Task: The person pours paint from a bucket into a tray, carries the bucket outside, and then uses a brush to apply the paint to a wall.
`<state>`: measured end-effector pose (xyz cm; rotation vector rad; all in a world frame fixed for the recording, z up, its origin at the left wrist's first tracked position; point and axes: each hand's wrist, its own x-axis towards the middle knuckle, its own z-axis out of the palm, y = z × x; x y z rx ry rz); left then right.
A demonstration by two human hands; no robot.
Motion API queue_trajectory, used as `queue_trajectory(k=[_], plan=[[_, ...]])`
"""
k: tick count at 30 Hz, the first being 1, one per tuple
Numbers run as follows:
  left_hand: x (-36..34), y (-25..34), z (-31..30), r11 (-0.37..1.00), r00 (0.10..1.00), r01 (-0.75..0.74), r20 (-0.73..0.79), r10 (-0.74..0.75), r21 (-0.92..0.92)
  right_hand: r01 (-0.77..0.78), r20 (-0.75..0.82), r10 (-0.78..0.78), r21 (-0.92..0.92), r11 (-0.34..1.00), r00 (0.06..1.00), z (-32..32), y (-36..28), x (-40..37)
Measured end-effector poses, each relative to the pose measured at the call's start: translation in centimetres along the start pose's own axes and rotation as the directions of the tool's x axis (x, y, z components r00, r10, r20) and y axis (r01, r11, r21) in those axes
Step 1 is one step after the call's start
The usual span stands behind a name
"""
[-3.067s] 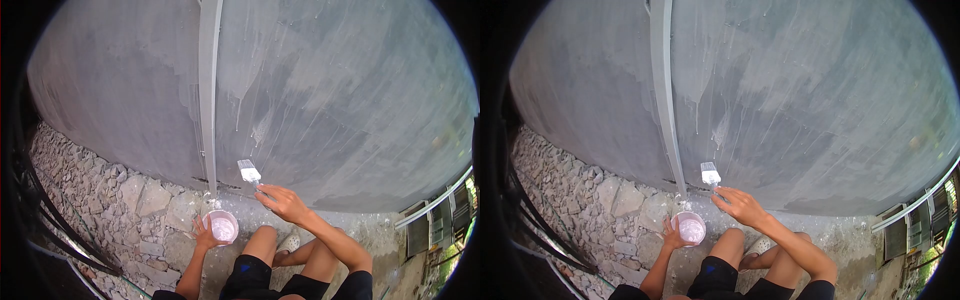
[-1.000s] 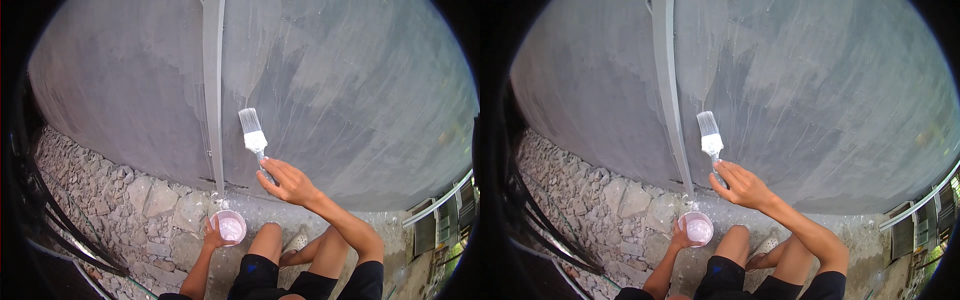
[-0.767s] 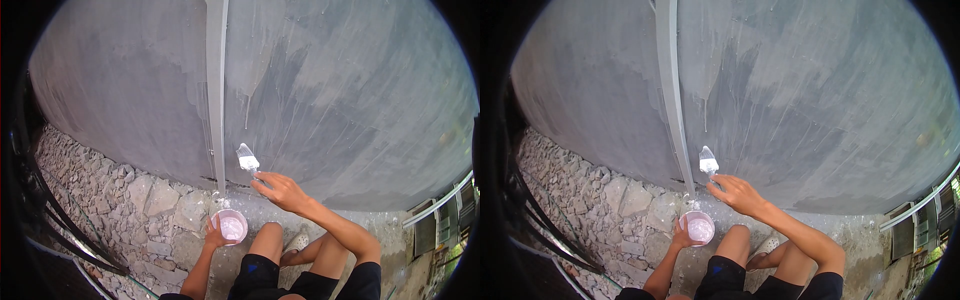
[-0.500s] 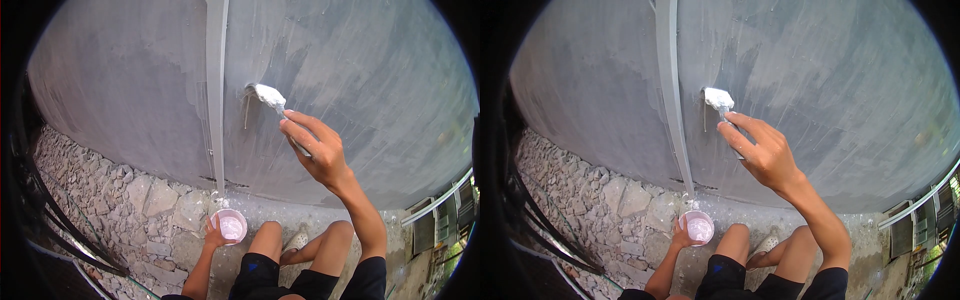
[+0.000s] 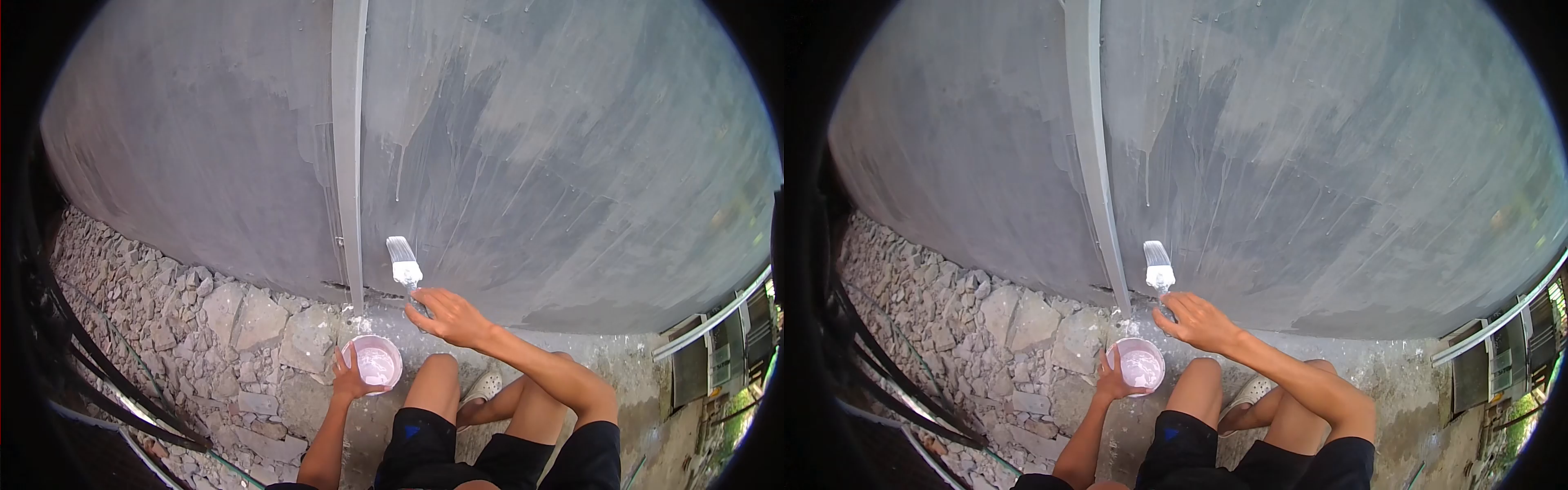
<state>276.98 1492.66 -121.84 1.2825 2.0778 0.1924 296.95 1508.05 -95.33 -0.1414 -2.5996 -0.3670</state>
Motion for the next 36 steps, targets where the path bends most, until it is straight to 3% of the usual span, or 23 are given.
queue_trajectory(k=[5,7,8,10,11,13,15,21,22,24,28,31,33,34,36], plan=[[-0.3,0.2,-0.3,1.000,1.000,-0.011,0.019,0.011,-0.016,-0.102,0.027,0.101,0.061,0.993,0.995,-3.1,1.7,1.2],[-0.1,0.2,-0.3,1.000,1.000,-0.002,0.012,0.003,-0.014,-0.110,-0.114,0.111,0.014,0.994,0.987,-6.1,2.8,2.9],[-0.1,0.2,-0.2,1.000,1.000,-0.001,0.014,0.002,-0.016,-0.109,-0.111,0.110,0.015,0.994,0.988,-7.7,3.1,3.7],[-0.1,0.2,-0.2,1.000,1.000,-0.003,0.011,0.003,-0.015,-0.078,-0.283,0.048,-0.094,0.993,0.958,-10.1,3.2,4.9],[-0.1,0.1,-0.1,1.000,1.000,-0.004,0.012,0.004,-0.016,-0.077,-0.282,0.048,-0.095,0.992,0.958,-10.6,3.0,5.2],[-0.1,0.1,-0.1,1.000,1.000,-0.004,-0.012,0.004,-0.007,-0.007,-0.393,-0.087,-0.233,0.972,0.915,-11.0,2.4,5.8],[-0.1,0.2,-0.2,1.000,1.000,-0.002,-0.008,0.002,-0.005,-0.007,-0.368,-0.077,-0.223,0.975,0.927,-9.8,1.4,5.3],[0.1,0.1,0.0,1.000,1.000,0.007,-0.005,-0.006,0.022,0.016,-0.024,-0.018,-0.064,0.998,1.000,-0.2,0.1,-0.1],[0.1,0.1,0.0,1.000,1.000,0.001,-0.004,-0.001,0.027,0.015,-0.025,-0.016,-0.061,0.998,1.000,1.1,-0.3,-0.9],[0.4,-0.1,0.3,1.000,1.000,0.006,-0.002,-0.006,0.027,-0.012,0.066,0.006,0.087,0.996,0.998,2.8,-0.9,-1.7],[0.2,0.2,-0.2,1.000,0.999,0.022,0.044,-0.023,0.022,-0.129,0.134,0.103,0.205,0.970,0.986,2.5,-0.6,-1.2],[0.0,0.4,-0.6,1.000,0.998,0.027,0.059,-0.027,0.008,-0.128,0.019,0.126,0.142,0.982,0.992,-0.8,1.6,1.2],[0.1,0.3,-0.5,1.000,0.998,0.027,0.056,-0.028,0.014,-0.101,-0.170,0.105,0.035,0.994,0.980,-4.1,2.2,3.2],[0.1,0.3,-0.4,0.999,0.998,0.028,0.052,-0.029,0.019,-0.103,-0.167,0.108,0.036,0.994,0.980,-5.4,2.2,4.0],[0.1,0.2,-0.4,1.000,0.998,0.025,0.058,-0.026,0.016,-0.019,-0.362,-0.023,-0.112,0.994,0.932,-6.9,1.8,4.9]])
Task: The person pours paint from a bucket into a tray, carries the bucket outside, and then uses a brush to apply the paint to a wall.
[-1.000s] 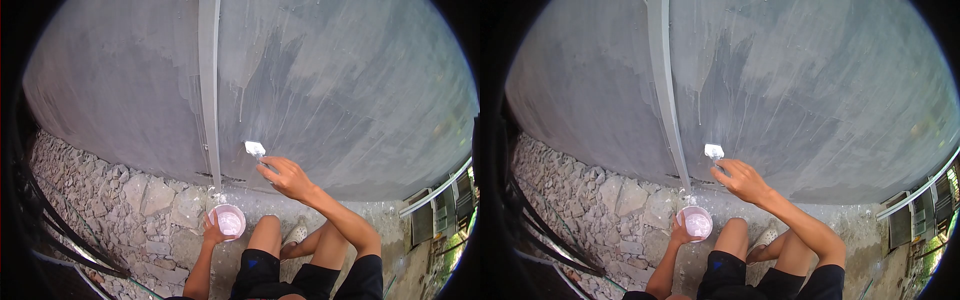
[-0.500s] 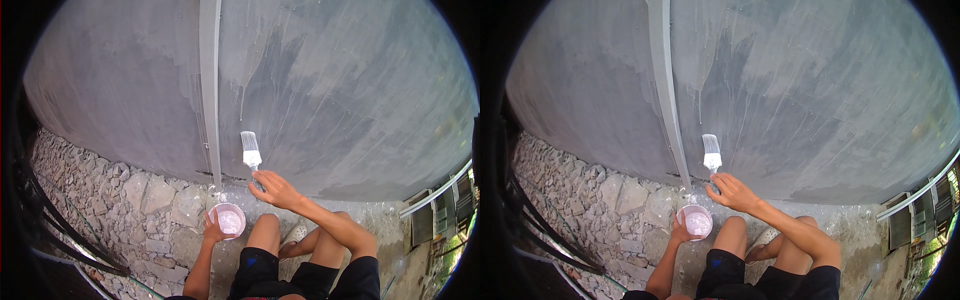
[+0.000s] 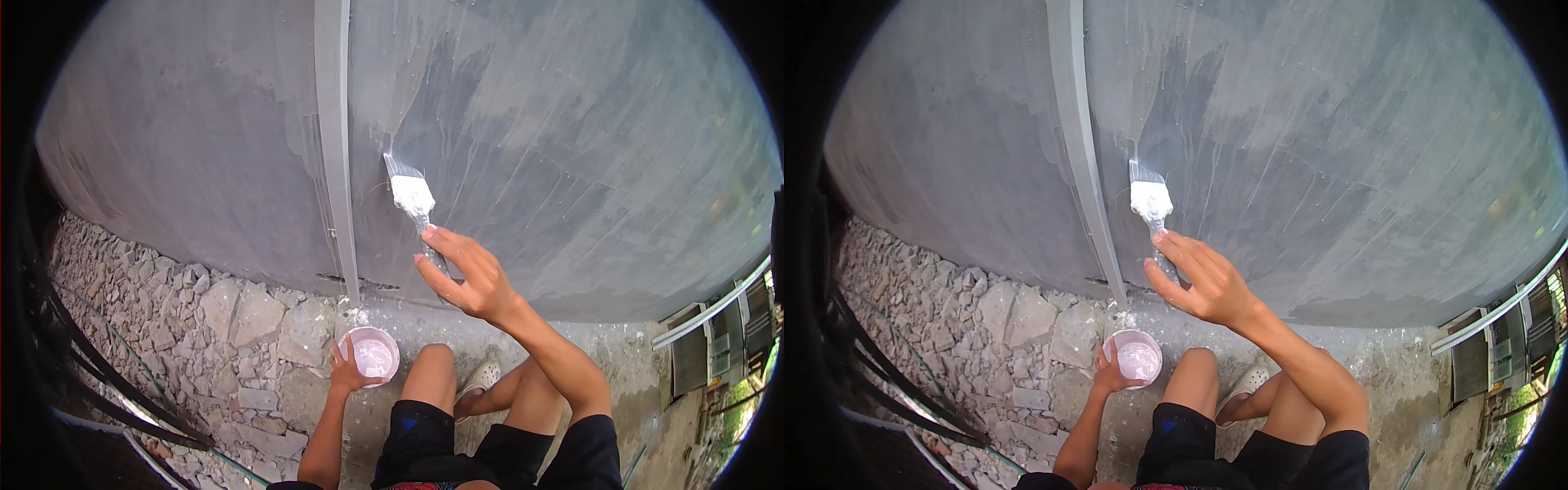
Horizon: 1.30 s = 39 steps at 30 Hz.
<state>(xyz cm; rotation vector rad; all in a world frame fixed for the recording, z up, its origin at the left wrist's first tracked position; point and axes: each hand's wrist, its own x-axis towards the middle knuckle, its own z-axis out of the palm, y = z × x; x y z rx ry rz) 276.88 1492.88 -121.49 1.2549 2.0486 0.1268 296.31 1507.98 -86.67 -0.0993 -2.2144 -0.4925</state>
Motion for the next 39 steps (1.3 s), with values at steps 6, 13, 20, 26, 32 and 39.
queue_trajectory(k=[6,13,20,26,32,39], plan=[[0.1,0.0,0.1,1.000,1.000,-0.007,-0.027,0.007,0.003,-0.008,0.158,0.004,0.021,1.000,0.987,3.5,-1.8,-3.3],[0.0,-0.2,0.4,1.000,0.998,-0.022,-0.063,0.022,-0.009,-0.131,0.471,0.023,0.199,0.971,0.882,7.1,-4.8,-9.1],[-0.2,0.0,0.1,1.000,0.998,-0.023,-0.067,0.022,-0.011,0.178,0.495,-0.230,0.150,0.972,0.838,4.1,-2.4,-8.3],[-0.1,0.0,0.0,1.000,0.998,-0.027,-0.052,0.026,-0.015,0.275,0.702,-0.209,0.019,0.961,0.681,0.2,-0.3,-10.5],[-0.1,0.0,0.1,1.000,0.998,-0.022,-0.060,0.021,-0.010,0.171,0.796,-0.072,-0.041,0.984,0.601,-3.8,-1.1,-11.3],[0.4,-0.3,0.6,0.999,0.997,-0.034,-0.070,0.034,0.000,0.052,0.835,-0.043,0.018,0.999,0.548,-3.7,-1.1,-7.7]])
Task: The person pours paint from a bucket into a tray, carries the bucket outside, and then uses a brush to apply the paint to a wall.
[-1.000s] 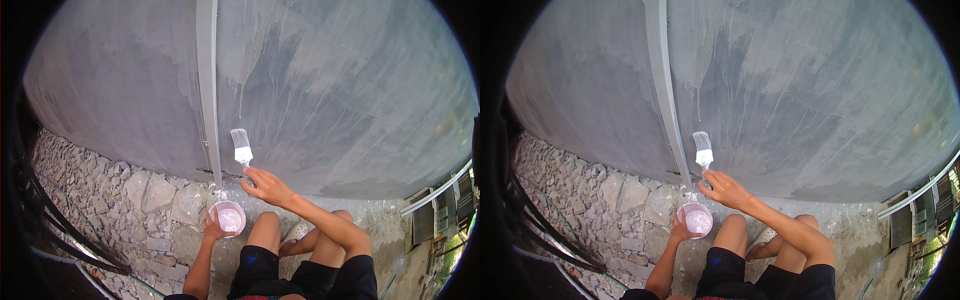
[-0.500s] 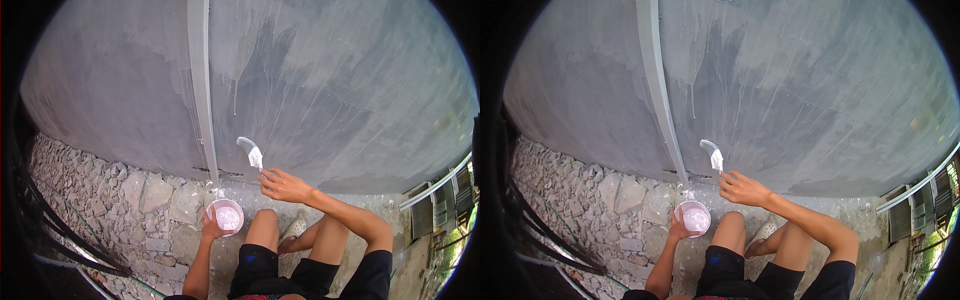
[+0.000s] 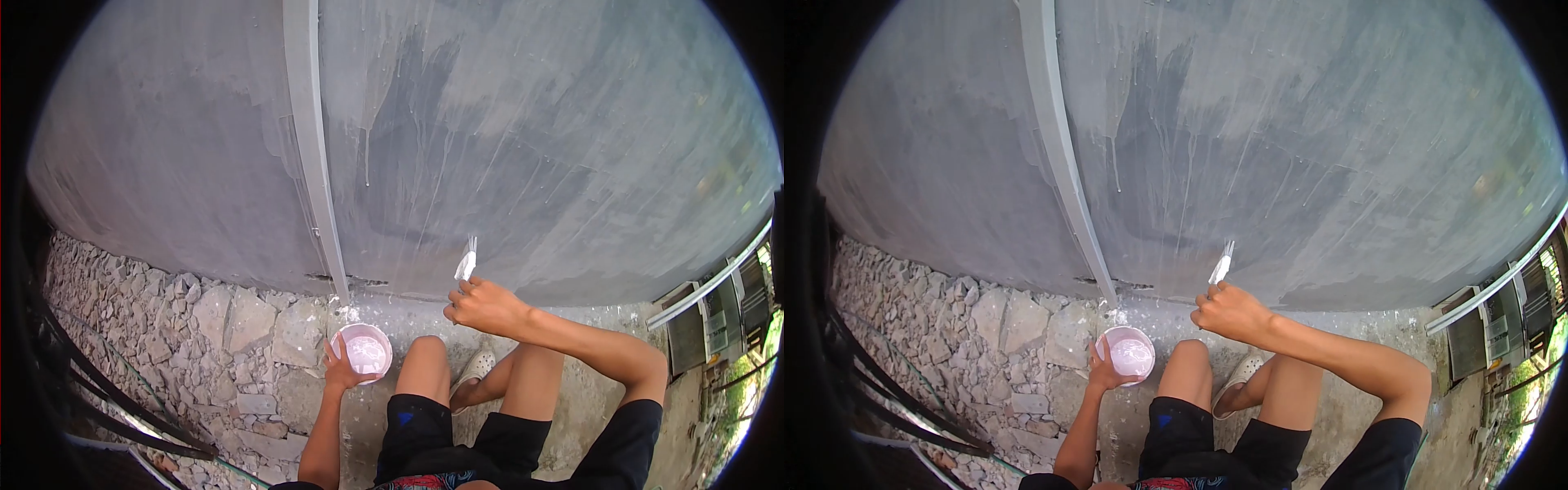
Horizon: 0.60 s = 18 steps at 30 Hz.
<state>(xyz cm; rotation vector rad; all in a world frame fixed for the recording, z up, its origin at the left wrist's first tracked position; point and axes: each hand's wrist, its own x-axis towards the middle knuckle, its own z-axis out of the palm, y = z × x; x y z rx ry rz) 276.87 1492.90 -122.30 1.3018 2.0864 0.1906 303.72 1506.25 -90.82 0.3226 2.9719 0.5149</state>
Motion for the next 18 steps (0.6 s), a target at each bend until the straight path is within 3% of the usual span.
queue_trajectory(k=[2,4,5,7,8,10,14,16,17,18], plan=[[0.0,-0.2,0.4,1.000,1.000,-0.004,-0.012,0.004,0.004,-0.010,0.039,0.010,0.002,1.000,0.999,-0.7,0.9,1.6],[0.1,-0.5,0.4,0.999,0.999,-0.029,-0.026,0.028,-0.025,0.120,-0.155,-0.119,-0.008,0.993,0.981,-1.9,2.1,3.1],[0.0,-0.5,0.0,0.999,0.999,-0.032,-0.026,0.032,-0.018,0.112,-0.158,-0.111,-0.006,0.994,0.981,-3.0,2.4,3.5],[-0.1,-0.2,-0.1,0.999,0.999,-0.035,0.005,0.035,-0.036,0.131,-0.370,-0.160,-0.102,0.986,0.915,-5.0,2.7,3.9],[-0.1,-0.2,0.0,0.999,0.999,-0.033,0.009,0.034,-0.038,0.133,-0.366,-0.160,-0.099,0.986,0.917,-5.3,2.5,3.8],[0.1,-0.3,0.1,0.999,1.000,-0.023,0.015,0.024,-0.024,0.091,-0.585,-0.130,-0.096,0.991,0.800,-5.5,2.3,3.5],[0.1,-0.3,0.3,1.000,1.000,-0.005,-0.005,0.005,-0.011,0.030,-0.539,-0.102,-0.140,0.990,0.836,-1.3,1.5,1.5],[-0.2,-0.2,-0.2,0.998,0.999,-0.042,-0.003,0.042,-0.042,0.002,-0.337,-0.046,-0.132,0.991,0.940,1.4,0.5,0.2],[-0.3,-0.1,-0.3,0.998,0.999,-0.041,-0.004,0.040,-0.043,0.004,-0.338,-0.049,-0.132,0.991,0.940,2.5,0.1,-0.5],[-0.3,0.0,-0.4,0.998,0.999,-0.041,0.003,0.041,-0.047,-0.011,-0.237,0.005,-0.026,1.000,0.971,3.7,-0.2,-1.1]])
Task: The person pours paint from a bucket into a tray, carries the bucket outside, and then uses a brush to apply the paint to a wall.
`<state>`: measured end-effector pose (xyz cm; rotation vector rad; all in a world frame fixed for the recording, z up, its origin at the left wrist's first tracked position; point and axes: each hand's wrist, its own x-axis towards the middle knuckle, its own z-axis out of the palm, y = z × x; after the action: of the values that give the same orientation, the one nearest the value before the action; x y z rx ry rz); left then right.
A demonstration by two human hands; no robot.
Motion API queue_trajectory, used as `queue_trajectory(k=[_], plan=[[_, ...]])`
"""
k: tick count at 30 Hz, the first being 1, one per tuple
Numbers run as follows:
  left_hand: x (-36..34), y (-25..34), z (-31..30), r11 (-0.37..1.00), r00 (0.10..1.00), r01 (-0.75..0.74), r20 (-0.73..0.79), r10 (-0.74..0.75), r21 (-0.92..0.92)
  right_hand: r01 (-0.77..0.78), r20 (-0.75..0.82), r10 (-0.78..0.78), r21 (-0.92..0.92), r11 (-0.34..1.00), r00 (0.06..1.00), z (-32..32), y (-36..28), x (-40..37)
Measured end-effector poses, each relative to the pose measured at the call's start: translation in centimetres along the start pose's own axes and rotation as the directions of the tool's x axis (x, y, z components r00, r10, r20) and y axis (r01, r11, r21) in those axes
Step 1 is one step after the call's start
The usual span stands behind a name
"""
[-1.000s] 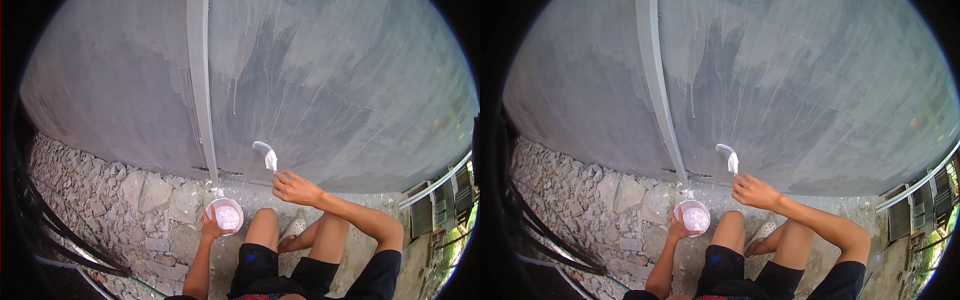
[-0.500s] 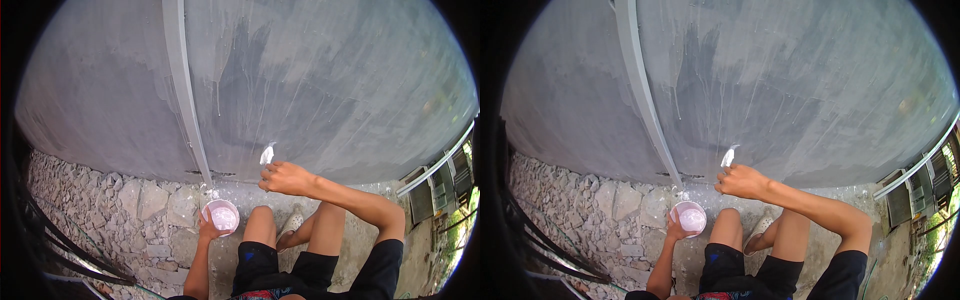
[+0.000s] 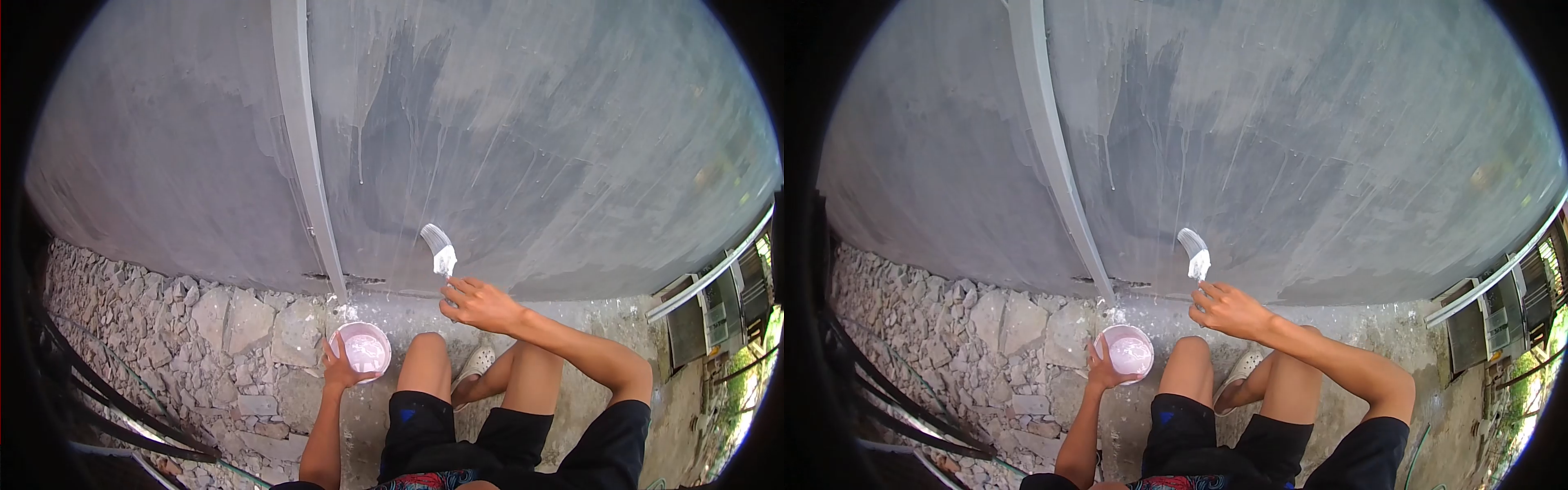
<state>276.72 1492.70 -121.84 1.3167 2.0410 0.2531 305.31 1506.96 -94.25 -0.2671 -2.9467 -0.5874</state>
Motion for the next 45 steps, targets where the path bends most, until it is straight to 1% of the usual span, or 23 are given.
queue_trajectory(k=[1,2,4,5,8,10,11,13,14,16,18,20,24,27,30,32,34,35,37,41,43,44,45], plan=[[-0.1,0.1,-0.2,1.000,1.000,0.000,0.006,0.000,-0.003,-0.051,0.110,0.040,0.095,0.994,0.993,0.0,-0.2,-0.1],[-0.1,0.3,-0.3,1.000,1.000,0.002,0.006,-0.002,-0.004,-0.049,0.110,0.038,0.097,0.994,0.993,0.1,-0.1,0.0],[-0.3,0.5,-0.6,1.000,0.999,0.019,0.028,-0.019,0.002,-0.217,0.374,0.147,0.151,0.964,0.916,-0.1,0.2,0.2],[-0.2,0.3,-0.4,1.000,0.999,0.017,0.029,-0.017,0.007,-0.221,0.372,0.152,0.151,0.963,0.916,-0.7,0.7,0.6],[-0.1,0.4,-0.3,1.000,1.000,-0.006,-0.005,0.006,0.003,-0.170,0.281,0.113,0.190,0.967,0.953,-3.3,3.1,2.6],[-0.2,0.6,-0.7,1.000,0.999,0.022,0.033,-0.023,0.014,-0.070,-0.053,0.085,0.240,0.968,0.995,-5.8,4.0,4.1],[-0.2,0.4,-0.6,1.000,0.999,0.024,0.036,-0.024,0.019,-0.073,-0.054,0.089,0.244,0.967,0.995,-6.7,4.4,4.8],[-0.2,0.4,-0.5,1.000,1.000,0.004,0.010,-0.004,0.019,-0.010,-0.333,0.060,0.150,0.989,0.941,-8.1,5.0,5.7],[-0.3,0.4,-0.4,1.000,1.000,0.007,0.014,-0.007,0.020,-0.011,-0.331,0.062,0.155,0.988,0.941,-8.3,4.8,5.8],[-0.5,0.6,-0.4,0.999,0.999,0.025,-0.026,-0.024,0.038,0.030,-0.471,0.006,0.068,0.997,0.882,-8.4,4.4,6.0],[-0.6,0.7,-0.4,0.999,0.999,0.026,-0.035,-0.024,0.042,0.044,-0.441,-0.021,0.042,0.998,0.897,-6.9,3.3,5.2],[-0.5,0.7,-0.4,0.999,0.999,0.025,-0.046,-0.023,0.047,0.055,-0.249,-0.061,-0.030,0.998,0.967,-4.3,2.0,3.7],[-0.4,0.7,-0.5,0.999,0.999,0.037,-0.018,-0.036,0.033,0.015,-0.076,-0.019,-0.058,0.998,0.997,0.9,0.0,0.8],[-0.2,0.3,-0.1,0.999,0.999,0.021,-0.029,-0.020,0.026,-0.116,0.196,0.082,0.166,0.979,0.977,0.9,-0.8,1.2],[0.0,0.1,0.2,1.000,0.999,0.004,-0.043,-0.003,0.029,-0.088,0.080,0.069,0.255,0.963,0.994,-1.6,0.0,3.5],[0.0,-0.1,0.3,0.999,0.999,-0.008,-0.051,0.010,0.036,-0.071,0.034,0.066,0.182,0.981,0.997,-2.7,1.0,4.6],[0.0,0.0,0.1,0.999,0.998,-0.019,-0.062,0.021,0.028,0.017,-0.281,0.025,0.148,0.989,0.959,-3.3,1.9,5.4],[-0.1,0.2,-0.1,0.999,0.998,-0.022,-0.058,0.024,0.032,0.011,-0.279,0.032,0.149,0.989,0.960,-3.2,1.8,5.5],[-0.2,0.5,-0.5,0.999,1.000,0.017,0.021,-0.018,0.039,0.086,-0.417,-0.065,0.032,0.996,0.907,-2.7,1.7,5.4],[-0.6,0.6,-0.7,1.000,1.000,-0.005,0.004,0.005,0.023,0.057,-0.264,-0.056,-0.005,0.998,0.963,-1.3,1.0,3.2],[-0.3,0.3,-0.3,0.999,0.999,-0.013,-0.037,0.014,0.050,-0.024,-0.048,0.019,-0.104,0.994,0.999,-0.6,0.4,1.2],[0.0,0.3,-0.2,0.999,0.999,-0.015,-0.038,0.017,0.046,-0.022,-0.045,0.017,-0.107,0.994,0.999,-0.3,0.1,0.3],[0.0,0.2,0.0,0.999,0.999,-0.004,-0.047,0.006,0.037,-0.094,0.090,0.099,-0.059,0.994,0.991,-0.1,-0.5,-0.6]])
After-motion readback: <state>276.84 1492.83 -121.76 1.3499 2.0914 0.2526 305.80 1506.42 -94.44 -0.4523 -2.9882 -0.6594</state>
